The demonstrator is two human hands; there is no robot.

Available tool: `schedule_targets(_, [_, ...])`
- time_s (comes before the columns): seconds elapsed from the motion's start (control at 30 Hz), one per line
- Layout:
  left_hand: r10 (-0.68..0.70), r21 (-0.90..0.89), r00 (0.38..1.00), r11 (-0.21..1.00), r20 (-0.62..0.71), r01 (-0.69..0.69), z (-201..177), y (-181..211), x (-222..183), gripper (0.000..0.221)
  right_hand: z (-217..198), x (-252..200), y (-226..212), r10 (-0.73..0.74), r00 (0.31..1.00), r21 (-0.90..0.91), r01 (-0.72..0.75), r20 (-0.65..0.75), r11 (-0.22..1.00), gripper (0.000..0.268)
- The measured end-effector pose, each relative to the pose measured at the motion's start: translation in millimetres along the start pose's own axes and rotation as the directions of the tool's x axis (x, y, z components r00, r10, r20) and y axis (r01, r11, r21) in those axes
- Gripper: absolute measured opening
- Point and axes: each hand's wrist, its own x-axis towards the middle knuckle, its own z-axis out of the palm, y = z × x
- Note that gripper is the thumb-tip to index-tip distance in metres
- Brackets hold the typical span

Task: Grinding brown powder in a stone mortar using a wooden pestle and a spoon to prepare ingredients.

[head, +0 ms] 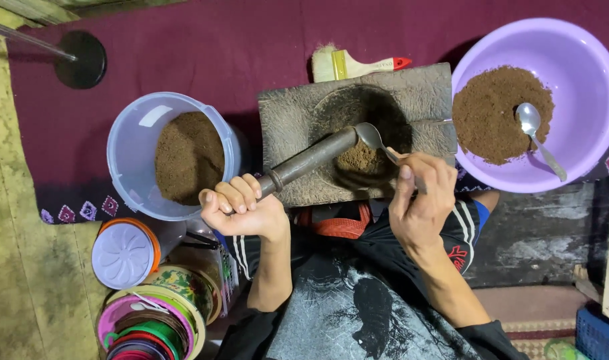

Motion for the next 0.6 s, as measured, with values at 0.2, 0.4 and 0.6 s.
schedule_targets(0.2, [-0.003, 0.003, 1.0, 1.0, -0.025, 0.003, 8, 1, -1, 0.036, 16, 11, -12, -0.023, 0.993, -0.176, 0.043, 0.116, 0.983, 0.01])
schedule_targets(0.4, [-0.007, -0.011, 0.999, 1.0, -0.031, 0.006, 7, 0, -2, 0.036, -13, 16, -9, 0.081, 0.996, -0.151, -0.075, 0.034, 0.986, 0.011])
schedule_targets(0.6, [-0.011, -0.008, 0.999, 1.0, -0.033, 0.011, 3, -1, -2, 0.036, 6, 14, -18, 0.03, 0.999, -0.17, -0.025, 0.029, 0.985, 0.011])
